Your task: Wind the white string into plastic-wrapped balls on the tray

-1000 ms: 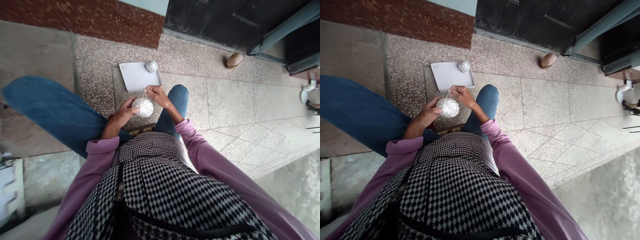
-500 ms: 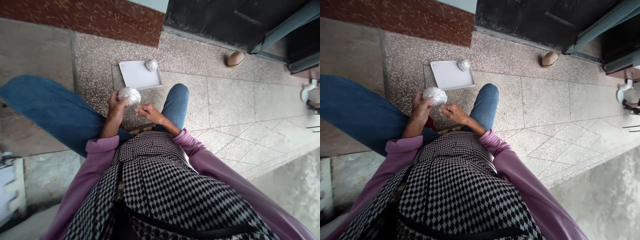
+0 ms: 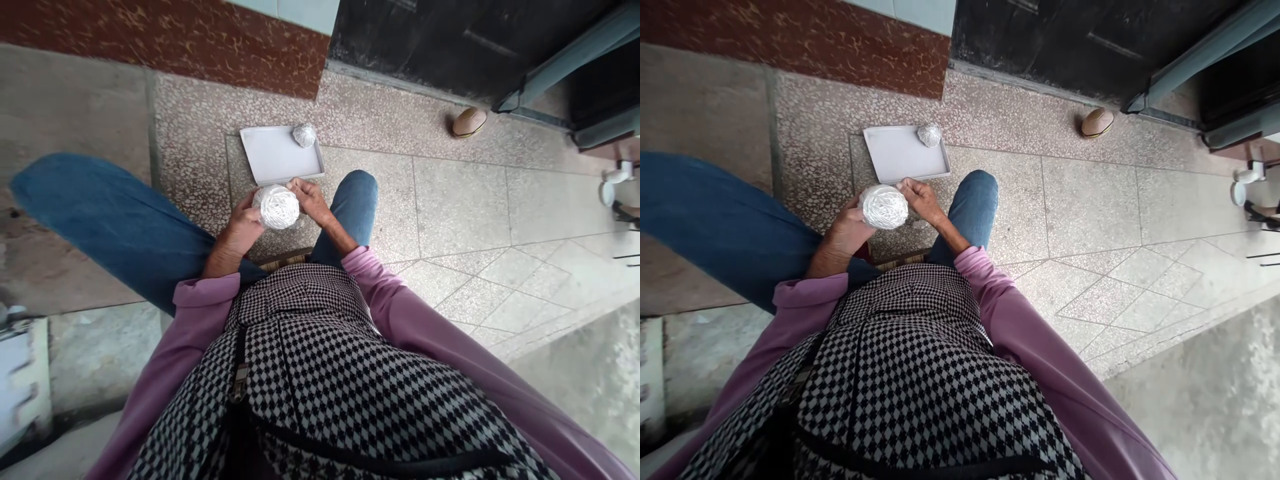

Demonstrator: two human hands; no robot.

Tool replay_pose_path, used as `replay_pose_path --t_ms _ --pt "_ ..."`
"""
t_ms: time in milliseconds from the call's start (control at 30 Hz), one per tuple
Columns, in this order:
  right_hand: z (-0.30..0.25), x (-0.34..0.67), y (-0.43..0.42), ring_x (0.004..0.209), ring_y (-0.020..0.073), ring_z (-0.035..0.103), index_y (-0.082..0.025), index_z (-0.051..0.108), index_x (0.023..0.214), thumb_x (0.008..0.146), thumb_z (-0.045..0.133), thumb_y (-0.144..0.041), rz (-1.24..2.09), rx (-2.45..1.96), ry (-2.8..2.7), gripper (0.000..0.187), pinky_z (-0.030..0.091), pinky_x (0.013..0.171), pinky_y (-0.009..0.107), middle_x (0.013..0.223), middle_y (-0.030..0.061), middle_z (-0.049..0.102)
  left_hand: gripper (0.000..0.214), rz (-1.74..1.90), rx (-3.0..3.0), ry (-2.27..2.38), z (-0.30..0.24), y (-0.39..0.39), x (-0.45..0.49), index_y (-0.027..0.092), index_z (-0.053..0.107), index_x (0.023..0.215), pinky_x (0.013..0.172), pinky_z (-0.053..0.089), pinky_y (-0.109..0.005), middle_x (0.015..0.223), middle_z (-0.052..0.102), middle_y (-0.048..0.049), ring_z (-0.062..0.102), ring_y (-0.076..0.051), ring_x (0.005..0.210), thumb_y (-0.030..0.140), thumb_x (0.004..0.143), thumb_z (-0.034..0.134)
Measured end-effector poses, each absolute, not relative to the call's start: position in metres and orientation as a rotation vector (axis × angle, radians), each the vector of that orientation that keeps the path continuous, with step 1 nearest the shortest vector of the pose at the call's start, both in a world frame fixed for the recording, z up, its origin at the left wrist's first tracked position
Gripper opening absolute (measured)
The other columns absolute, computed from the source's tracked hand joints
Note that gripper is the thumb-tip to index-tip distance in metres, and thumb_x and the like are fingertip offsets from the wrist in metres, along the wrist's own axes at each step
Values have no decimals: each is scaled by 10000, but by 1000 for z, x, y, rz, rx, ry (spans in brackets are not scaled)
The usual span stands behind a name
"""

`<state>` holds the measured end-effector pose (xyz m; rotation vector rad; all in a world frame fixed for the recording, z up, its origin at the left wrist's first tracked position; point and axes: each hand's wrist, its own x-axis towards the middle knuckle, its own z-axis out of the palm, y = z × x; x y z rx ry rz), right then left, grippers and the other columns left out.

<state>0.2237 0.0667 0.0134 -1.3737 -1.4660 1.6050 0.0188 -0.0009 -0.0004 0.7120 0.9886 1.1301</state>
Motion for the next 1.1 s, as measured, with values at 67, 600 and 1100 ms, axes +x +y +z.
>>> replay_pose_path --t_ms 67,600,1100 --pt "4 221 54 761 165 385 -279 471 811 1335 768 -673 1620 -1395 -1480 720 331 713 293 739 -56 428 677 1157 696 1018 -1 1 15 332 840 1140 1086 755 -708 1201 894 -160 813 -529 1414 766 644 995" --pt "14 225 -10 741 199 450 -227 718 840 1191 892 -756 1829 -1227 -1633 659 350 725 322 683 -37 503 758 877 1113 1522 -27 0 6 263 848 1369 1265 651 -582 1304 856 -107 782 -462 1357 514 666 976" --pt "29 225 -9 641 130 377 -181 745 869 1138 905 -875 1975 -856 -1515 761 245 631 283 643 -67 467 943 796 874 1256 16 -26 -10 310 835 1573 860 688 -432 1374 902 -144 859 -418 1217 593 695 1029"
